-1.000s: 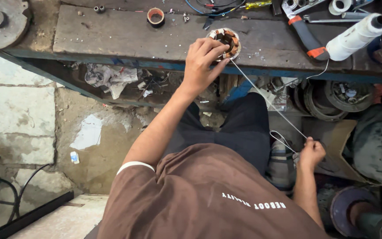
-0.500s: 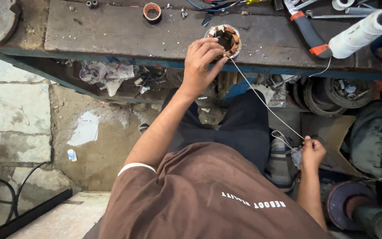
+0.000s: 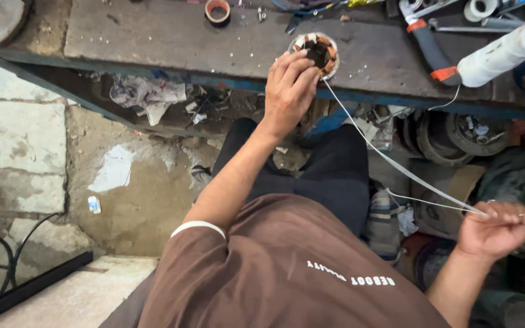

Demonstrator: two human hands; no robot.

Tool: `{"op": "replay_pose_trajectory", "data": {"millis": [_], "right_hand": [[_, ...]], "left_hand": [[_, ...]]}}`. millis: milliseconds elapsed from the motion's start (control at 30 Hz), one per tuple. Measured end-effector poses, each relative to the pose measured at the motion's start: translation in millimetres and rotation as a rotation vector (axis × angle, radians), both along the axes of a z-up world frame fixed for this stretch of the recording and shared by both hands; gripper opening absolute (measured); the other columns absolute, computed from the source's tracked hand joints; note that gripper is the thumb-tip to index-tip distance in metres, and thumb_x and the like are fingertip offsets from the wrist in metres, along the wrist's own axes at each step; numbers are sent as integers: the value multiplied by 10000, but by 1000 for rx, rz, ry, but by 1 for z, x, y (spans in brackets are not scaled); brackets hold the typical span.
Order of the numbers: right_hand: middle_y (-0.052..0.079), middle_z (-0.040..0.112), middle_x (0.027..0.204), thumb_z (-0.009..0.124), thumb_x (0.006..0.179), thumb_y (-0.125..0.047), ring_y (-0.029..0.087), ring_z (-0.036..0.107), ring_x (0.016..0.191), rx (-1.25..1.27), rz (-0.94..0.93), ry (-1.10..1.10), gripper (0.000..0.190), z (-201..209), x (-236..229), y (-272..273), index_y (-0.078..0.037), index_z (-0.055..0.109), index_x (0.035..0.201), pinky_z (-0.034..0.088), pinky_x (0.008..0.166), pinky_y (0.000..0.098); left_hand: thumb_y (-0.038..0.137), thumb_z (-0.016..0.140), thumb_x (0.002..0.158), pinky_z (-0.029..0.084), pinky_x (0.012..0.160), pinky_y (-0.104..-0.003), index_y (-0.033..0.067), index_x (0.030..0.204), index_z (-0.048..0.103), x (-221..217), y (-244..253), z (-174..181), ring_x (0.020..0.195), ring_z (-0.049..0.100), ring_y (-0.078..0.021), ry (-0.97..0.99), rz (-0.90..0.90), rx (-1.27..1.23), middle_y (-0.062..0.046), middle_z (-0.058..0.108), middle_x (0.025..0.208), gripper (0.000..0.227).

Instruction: The person winds white insulated wire around a circular stator core placed on a workbench. They repeatedly pull the wire from a spool, loop it through the core slots, and tighten it by hand. The workbench contains various tools and parts, and the person remains seated throughout.

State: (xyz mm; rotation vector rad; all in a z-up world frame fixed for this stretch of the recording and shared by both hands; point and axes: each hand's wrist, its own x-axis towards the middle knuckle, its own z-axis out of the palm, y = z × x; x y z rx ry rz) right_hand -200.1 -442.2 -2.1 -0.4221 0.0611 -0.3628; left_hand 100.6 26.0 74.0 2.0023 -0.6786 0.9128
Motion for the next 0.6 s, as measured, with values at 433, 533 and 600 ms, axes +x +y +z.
{"op": "replay_pose_trajectory", "data": {"millis": [433,533,600], "right_hand": [[-29,316,629,401,1135,-258,101,258,506,22,470,525,340,-70,-46,117,-133,422,819,280,532,277],[-25,327,625,376,1146,-253,104,268,509,-9,586,528,340,-81,-47,119,-120,422,837,291,523,280],[-22,332,628,367,1143,-261,108,279,517,34,621,548,348,-83,-43,116,-121,420,829,300,530,279]], "left_hand": [[241,823,894,369,1162,-510,167,1262,700,7,15,-12,1317,551,-226,-17,-11,131,-23,631,1285,395],[265,820,897,368,1155,-524,179,1288,698,8,17,-13,1302,544,-227,-37,-16,174,-19,619,1277,419],[284,817,894,367,1143,-532,193,1297,702,11,18,-12,1283,545,-227,-69,-13,193,-17,612,1258,430]]}}
